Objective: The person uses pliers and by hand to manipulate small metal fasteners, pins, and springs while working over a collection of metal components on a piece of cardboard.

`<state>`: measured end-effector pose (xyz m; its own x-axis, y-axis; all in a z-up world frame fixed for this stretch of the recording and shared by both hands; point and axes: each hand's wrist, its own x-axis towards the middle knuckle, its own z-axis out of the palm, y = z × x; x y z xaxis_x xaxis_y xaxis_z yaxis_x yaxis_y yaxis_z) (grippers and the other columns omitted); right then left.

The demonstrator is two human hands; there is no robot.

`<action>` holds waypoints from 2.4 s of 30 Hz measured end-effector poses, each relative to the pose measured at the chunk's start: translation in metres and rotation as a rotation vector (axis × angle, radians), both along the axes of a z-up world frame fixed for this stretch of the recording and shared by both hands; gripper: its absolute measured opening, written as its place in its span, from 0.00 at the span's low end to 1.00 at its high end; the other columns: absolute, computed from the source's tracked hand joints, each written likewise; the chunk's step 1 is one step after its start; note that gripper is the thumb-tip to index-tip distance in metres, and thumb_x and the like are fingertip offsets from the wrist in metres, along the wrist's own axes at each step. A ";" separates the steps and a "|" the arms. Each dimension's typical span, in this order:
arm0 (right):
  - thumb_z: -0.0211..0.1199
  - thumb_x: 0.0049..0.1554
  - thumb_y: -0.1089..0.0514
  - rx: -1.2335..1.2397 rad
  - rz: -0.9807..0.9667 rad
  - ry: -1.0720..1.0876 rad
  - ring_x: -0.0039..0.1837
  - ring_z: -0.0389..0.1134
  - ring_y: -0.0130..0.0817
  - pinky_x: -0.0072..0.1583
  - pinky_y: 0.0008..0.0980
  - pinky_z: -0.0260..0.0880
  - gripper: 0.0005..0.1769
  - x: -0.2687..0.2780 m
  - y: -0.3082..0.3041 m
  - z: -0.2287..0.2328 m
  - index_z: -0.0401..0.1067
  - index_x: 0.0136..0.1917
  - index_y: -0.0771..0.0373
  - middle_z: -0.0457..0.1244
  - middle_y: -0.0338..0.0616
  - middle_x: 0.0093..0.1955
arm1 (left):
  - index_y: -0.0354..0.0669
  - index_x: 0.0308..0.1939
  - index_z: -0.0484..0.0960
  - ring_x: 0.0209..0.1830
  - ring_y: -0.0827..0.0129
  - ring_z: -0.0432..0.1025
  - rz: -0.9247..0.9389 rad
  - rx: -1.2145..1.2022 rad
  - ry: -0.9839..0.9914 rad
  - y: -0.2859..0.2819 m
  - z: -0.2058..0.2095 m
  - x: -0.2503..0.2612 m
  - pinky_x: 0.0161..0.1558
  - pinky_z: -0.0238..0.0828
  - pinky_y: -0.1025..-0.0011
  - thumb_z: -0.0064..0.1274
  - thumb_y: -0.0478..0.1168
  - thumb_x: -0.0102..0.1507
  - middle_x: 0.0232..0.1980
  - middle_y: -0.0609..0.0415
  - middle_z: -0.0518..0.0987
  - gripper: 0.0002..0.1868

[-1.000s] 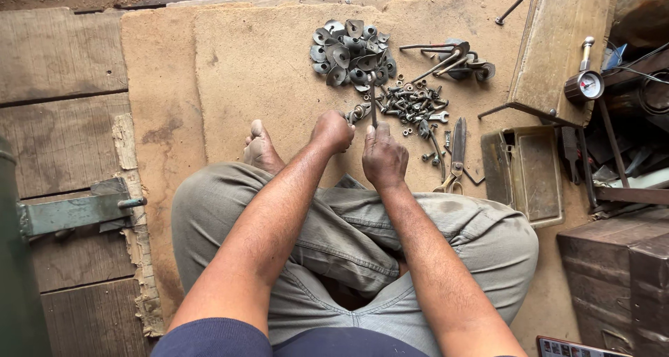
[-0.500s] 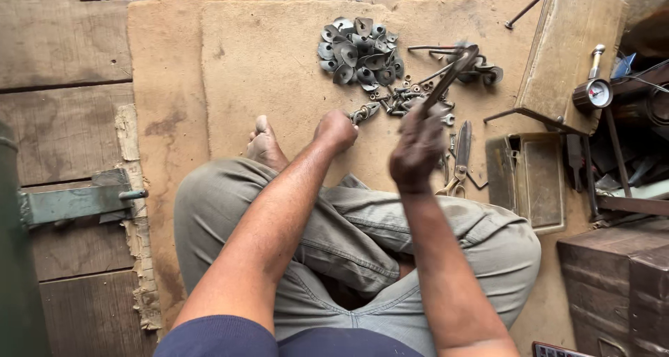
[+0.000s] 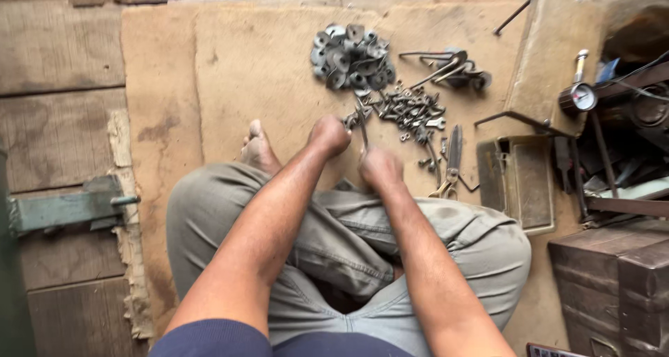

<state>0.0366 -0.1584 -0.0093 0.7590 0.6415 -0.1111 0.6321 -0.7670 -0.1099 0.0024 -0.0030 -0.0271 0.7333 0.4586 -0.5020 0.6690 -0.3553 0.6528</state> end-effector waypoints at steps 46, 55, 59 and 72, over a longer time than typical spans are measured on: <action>0.54 0.63 0.56 0.229 0.059 -0.355 0.27 0.63 0.46 0.29 0.48 0.61 0.20 -0.020 0.018 0.068 0.73 0.64 0.69 0.62 0.53 0.30 | 0.41 0.44 0.87 0.52 0.49 0.79 -0.019 -0.050 0.064 0.005 -0.003 0.004 0.54 0.76 0.57 0.57 0.41 0.58 0.50 0.38 0.83 0.13; 0.49 0.69 0.53 0.608 0.010 -0.275 0.34 0.69 0.46 0.36 0.46 0.69 0.16 -0.015 0.009 0.063 0.73 0.56 0.64 0.68 0.55 0.39 | 0.40 0.44 0.87 0.54 0.46 0.77 -0.124 0.049 0.041 0.003 -0.010 0.003 0.56 0.75 0.55 0.56 0.44 0.62 0.52 0.38 0.83 0.14; 0.56 0.61 0.52 0.326 0.003 -0.257 0.29 0.66 0.41 0.30 0.45 0.67 0.16 -0.003 0.018 0.057 0.76 0.49 0.67 0.65 0.54 0.33 | 0.39 0.42 0.86 0.52 0.48 0.79 -0.020 -0.054 0.084 0.006 0.010 0.006 0.54 0.76 0.57 0.56 0.39 0.59 0.49 0.37 0.83 0.11; 0.52 0.70 0.62 0.519 0.173 -0.386 0.33 0.64 0.47 0.34 0.48 0.60 0.11 0.000 0.005 0.084 0.75 0.56 0.66 0.64 0.54 0.37 | 0.38 0.46 0.85 0.53 0.45 0.78 -0.026 -0.033 0.119 0.001 -0.007 0.003 0.53 0.75 0.54 0.57 0.44 0.61 0.51 0.34 0.82 0.15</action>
